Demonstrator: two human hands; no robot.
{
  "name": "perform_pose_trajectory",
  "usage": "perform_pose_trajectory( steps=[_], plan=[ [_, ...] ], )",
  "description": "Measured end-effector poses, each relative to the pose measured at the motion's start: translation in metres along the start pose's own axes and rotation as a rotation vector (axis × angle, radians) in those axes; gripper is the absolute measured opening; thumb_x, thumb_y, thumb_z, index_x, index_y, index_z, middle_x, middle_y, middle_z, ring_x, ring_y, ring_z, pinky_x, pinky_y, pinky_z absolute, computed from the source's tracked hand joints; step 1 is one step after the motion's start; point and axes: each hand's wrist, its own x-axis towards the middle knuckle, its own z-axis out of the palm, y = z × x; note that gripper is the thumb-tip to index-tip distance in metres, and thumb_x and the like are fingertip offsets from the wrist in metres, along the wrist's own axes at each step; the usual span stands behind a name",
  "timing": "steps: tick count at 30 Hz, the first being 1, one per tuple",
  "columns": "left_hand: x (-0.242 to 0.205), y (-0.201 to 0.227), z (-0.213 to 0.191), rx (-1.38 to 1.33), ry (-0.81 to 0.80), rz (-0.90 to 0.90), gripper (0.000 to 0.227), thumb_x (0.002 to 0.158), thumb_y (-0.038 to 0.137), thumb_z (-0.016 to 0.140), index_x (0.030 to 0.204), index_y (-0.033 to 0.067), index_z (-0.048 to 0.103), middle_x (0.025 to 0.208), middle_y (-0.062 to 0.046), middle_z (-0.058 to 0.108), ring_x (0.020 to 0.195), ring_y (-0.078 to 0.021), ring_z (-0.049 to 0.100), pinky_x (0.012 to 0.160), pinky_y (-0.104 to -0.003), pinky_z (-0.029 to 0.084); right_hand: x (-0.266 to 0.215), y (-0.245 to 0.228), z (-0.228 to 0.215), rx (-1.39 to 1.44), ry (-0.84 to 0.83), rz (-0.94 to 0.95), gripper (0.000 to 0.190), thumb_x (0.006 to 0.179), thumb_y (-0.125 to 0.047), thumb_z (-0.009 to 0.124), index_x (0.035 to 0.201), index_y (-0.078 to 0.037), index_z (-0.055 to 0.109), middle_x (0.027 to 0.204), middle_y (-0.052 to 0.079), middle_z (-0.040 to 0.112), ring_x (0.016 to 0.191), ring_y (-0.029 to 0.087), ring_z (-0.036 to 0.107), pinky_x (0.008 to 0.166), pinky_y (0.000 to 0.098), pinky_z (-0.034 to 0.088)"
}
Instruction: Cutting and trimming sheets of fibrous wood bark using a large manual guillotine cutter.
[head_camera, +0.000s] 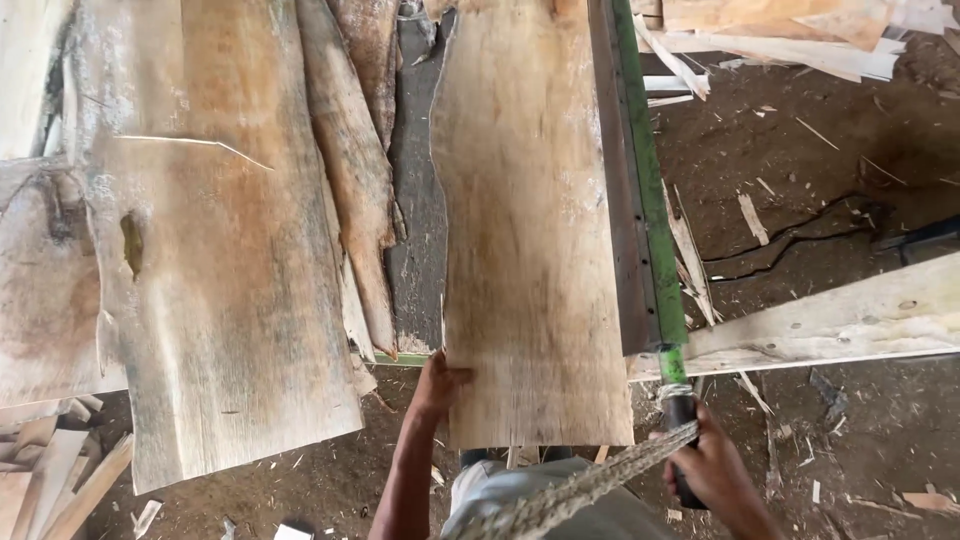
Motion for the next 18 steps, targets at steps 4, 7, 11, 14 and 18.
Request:
perform_pose_trajectory(
  steps=[4,7,11,14,18],
  plan=[
    [0.045,-0.002,-0.006,0.029,-0.010,0.037,0.036,0.091,-0.006,0.052,0.125,-0.0011,0.060,0.113,-0.019,0.077,0.101,-0.0267,0.077,0.089,-0.039,0.066,-0.018,-0.019,-0.032,-0.061,-0.012,-0.110,0.045,0.091,-0.032,0.072,0.121,-0.007,0.050,0.065,0.015,0.069,0.048,0.026,0.067,0.043,0.0414,0.059],
    [0.096,-0.018,-0.011,0.075,-0.057,0.144,0.034,0.092,-0.005,0.052,0.125,-0.0035,0.061,0.113,-0.019,0.077,0.102,-0.0249,0.078,0.090,-0.036,0.066,-0.026,-0.028,-0.029,-0.032,-0.025,-0.250,0.049,0.087,-0.032,0.074,0.118,-0.006,0.046,0.068,0.012,0.066,0.046,0.023,0.068,0.037,0.0417,0.063],
    [0.104,0.010,-0.003,0.094,-0.061,0.140,0.027,0.094,-0.001,0.059,0.118,-0.0090,0.067,0.111,-0.021,0.078,0.098,-0.0280,0.078,0.085,-0.040,0.066,0.015,0.013,0.009,-0.131,0.071,-0.128,0.054,0.090,-0.029,0.074,0.130,-0.006,0.045,0.070,0.016,0.071,0.049,0.024,0.067,0.040,0.0388,0.059],
    [0.092,0.020,0.005,0.050,-0.032,0.096,0.028,0.090,-0.002,0.065,0.117,-0.0083,0.068,0.109,-0.022,0.078,0.096,-0.0295,0.076,0.083,-0.042,0.064,0.038,0.037,0.017,-0.166,0.065,-0.079,0.063,0.091,-0.024,0.071,0.142,-0.010,0.036,0.073,0.016,0.072,0.051,0.023,0.068,0.042,0.0366,0.059],
    [0.075,0.045,0.005,0.101,-0.018,0.104,0.032,0.088,-0.002,0.070,0.120,-0.0030,0.066,0.111,-0.018,0.078,0.102,-0.0252,0.077,0.090,-0.036,0.064,0.002,0.002,-0.013,-0.151,-0.019,-0.044,0.056,0.092,-0.027,0.073,0.137,-0.009,0.044,0.072,0.019,0.071,0.051,0.023,0.068,0.041,0.0357,0.059]
  ],
)
